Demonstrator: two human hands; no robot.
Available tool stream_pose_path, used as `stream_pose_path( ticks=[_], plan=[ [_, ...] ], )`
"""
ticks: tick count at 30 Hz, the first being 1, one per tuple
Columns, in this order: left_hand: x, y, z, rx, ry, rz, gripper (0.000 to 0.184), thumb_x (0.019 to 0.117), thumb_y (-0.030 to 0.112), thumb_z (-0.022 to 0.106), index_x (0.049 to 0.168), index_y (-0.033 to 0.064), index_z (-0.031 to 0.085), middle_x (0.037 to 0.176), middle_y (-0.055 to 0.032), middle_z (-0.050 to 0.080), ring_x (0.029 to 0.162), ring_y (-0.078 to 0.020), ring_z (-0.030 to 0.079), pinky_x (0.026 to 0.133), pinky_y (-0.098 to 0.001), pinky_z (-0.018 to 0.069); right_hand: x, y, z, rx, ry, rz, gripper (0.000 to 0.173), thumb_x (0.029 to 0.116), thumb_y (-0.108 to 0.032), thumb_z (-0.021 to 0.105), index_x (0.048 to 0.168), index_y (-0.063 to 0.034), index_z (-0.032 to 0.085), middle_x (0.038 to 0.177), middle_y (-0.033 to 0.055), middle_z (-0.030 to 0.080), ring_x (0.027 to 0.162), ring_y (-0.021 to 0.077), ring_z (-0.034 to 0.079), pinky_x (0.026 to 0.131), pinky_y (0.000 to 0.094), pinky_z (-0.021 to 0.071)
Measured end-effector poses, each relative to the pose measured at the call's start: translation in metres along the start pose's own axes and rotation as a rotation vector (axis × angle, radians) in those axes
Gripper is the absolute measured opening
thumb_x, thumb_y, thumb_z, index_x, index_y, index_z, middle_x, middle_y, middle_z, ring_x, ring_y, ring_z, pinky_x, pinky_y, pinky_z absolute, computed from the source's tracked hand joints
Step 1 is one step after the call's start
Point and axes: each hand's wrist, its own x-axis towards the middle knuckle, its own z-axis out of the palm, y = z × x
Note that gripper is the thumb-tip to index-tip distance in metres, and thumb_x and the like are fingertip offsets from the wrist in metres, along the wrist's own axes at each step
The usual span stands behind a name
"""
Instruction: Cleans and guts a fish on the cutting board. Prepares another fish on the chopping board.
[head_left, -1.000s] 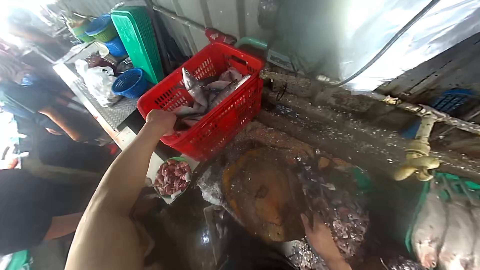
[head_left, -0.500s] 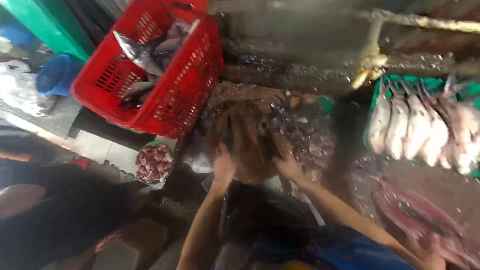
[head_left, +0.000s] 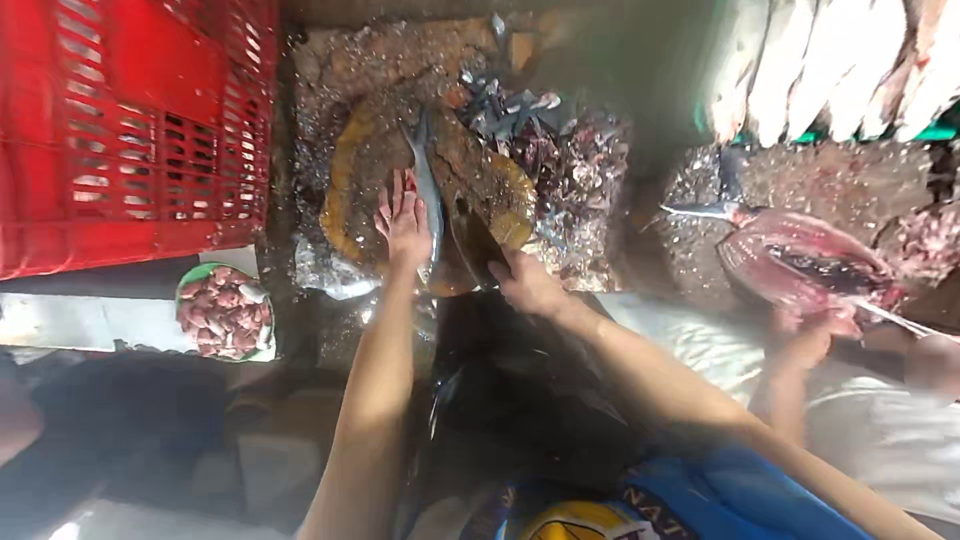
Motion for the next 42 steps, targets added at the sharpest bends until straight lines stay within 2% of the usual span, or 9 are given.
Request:
stream_pose_path(
  ticks=[9, 14, 16, 21, 27, 37, 40, 41, 42],
  plan=[
    [0.000, 0.001, -0.002, 0.002, -0.008, -0.002, 0.056, 0.1103, 0.045, 0.016, 0.165, 0.0358, 0.024, 0.173, 0.0137, 0.008, 0.161, -0.0237, 0.002, 0.122, -0.0670, 0.0075, 0.007, -0.001, 0.029, 0.013, 0.026, 0.014, 0.034, 0.1091, -0.032, 0.049, 0.129, -0.0068, 0.059, 0.083, 0.0149, 0.067, 0.060, 0.0266, 0.067, 0.057, 0.0476, 0.0591],
    [0.003, 0.002, -0.001, 0.014, -0.038, -0.032, 0.058, 0.1098, 0.047, 0.015, 0.166, 0.0338, 0.020, 0.174, 0.0122, 0.003, 0.161, -0.0220, -0.001, 0.123, -0.0664, 0.0057, 0.050, -0.024, 0.033, 0.075, 0.158, 0.010, 0.043, 0.1082, -0.032, 0.048, 0.141, -0.0036, 0.051, 0.108, 0.0193, 0.070, 0.092, 0.0324, 0.073, 0.082, 0.0537, 0.0604],
    [0.005, 0.002, -0.001, 0.018, -0.034, -0.033, 0.058, 0.1099, 0.047, 0.015, 0.166, 0.0331, 0.017, 0.174, 0.0124, 0.002, 0.161, -0.0210, -0.002, 0.123, -0.0665, 0.0051, 0.077, -0.036, 0.028, 0.100, 0.222, -0.016, 0.043, 0.1078, -0.031, 0.048, 0.140, -0.0025, 0.051, 0.107, 0.0191, 0.070, 0.088, 0.0308, 0.073, 0.077, 0.0513, 0.0614],
    [0.005, 0.003, -0.001, 0.028, -0.044, -0.050, 0.059, 0.1093, 0.048, 0.012, 0.167, 0.0352, 0.013, 0.174, 0.0131, 0.002, 0.161, -0.0209, -0.003, 0.123, -0.0683, 0.0030, 0.071, -0.036, 0.030, 0.120, 0.253, -0.061, 0.042, 0.1073, -0.030, 0.050, 0.139, -0.0023, 0.053, 0.113, 0.0186, 0.071, 0.102, 0.0305, 0.072, 0.090, 0.0508, 0.0589],
    [0.006, 0.004, 0.000, 0.104, -0.054, -0.035, 0.058, 0.1090, 0.049, 0.012, 0.166, 0.0387, 0.013, 0.174, 0.0135, 0.000, 0.161, -0.0251, -0.003, 0.120, -0.0703, 0.0079, -0.011, 0.022, 0.078, 0.172, 0.003, 0.001, 0.035, 0.1084, -0.033, 0.049, 0.129, -0.0064, 0.058, 0.079, 0.0155, 0.066, 0.051, 0.0255, 0.063, 0.049, 0.0459, 0.0567],
    [0.005, 0.001, 0.000, 0.053, -0.041, -0.020, 0.060, 0.1088, 0.052, 0.012, 0.167, 0.0365, 0.010, 0.174, 0.0118, -0.001, 0.161, -0.0237, -0.006, 0.121, -0.0682, 0.0046, 0.007, 0.012, 0.095, 0.290, 0.107, 0.014, 0.037, 0.1094, -0.037, 0.048, 0.129, -0.0065, 0.058, 0.072, 0.0134, 0.063, 0.046, 0.0237, 0.060, 0.045, 0.0433, 0.0556],
    [0.016, 0.004, -0.004, 0.071, -0.077, -0.039, 0.061, 0.1088, 0.052, 0.014, 0.167, 0.0334, 0.011, 0.175, 0.0058, -0.005, 0.160, -0.0280, -0.008, 0.121, -0.0705, 0.0023, -0.030, -0.020, 0.068, 0.289, 0.300, -0.211, 0.036, 0.1102, -0.025, 0.047, 0.117, 0.0091, 0.058, 0.067, 0.0173, 0.060, 0.043, 0.0160, 0.055, 0.039, 0.0295, 0.0484],
    [0.022, 0.006, -0.006, 0.087, -0.089, -0.049, 0.062, 0.1089, 0.052, 0.014, 0.167, 0.0324, 0.011, 0.175, 0.0019, -0.007, 0.160, -0.0304, -0.009, 0.121, -0.0710, 0.0008, -0.079, -0.087, 0.006, 0.163, 0.048, 0.053, 0.035, 0.1131, -0.017, 0.041, 0.127, 0.0130, 0.053, 0.092, 0.0268, 0.063, 0.072, 0.0234, 0.061, 0.069, 0.0327, 0.0535],
    [0.027, 0.008, -0.007, 0.095, -0.102, -0.059, 0.062, 0.1088, 0.054, 0.014, 0.167, 0.0324, 0.011, 0.175, -0.0001, -0.010, 0.160, -0.0315, -0.011, 0.121, -0.0712, -0.0016, -0.118, -0.159, -0.051, 0.020, -0.204, 0.295, 0.038, 0.1131, -0.009, 0.035, 0.140, 0.0163, 0.044, 0.125, 0.0317, 0.059, 0.104, 0.0234, 0.058, 0.094, 0.0271, 0.0461]
  ],
)
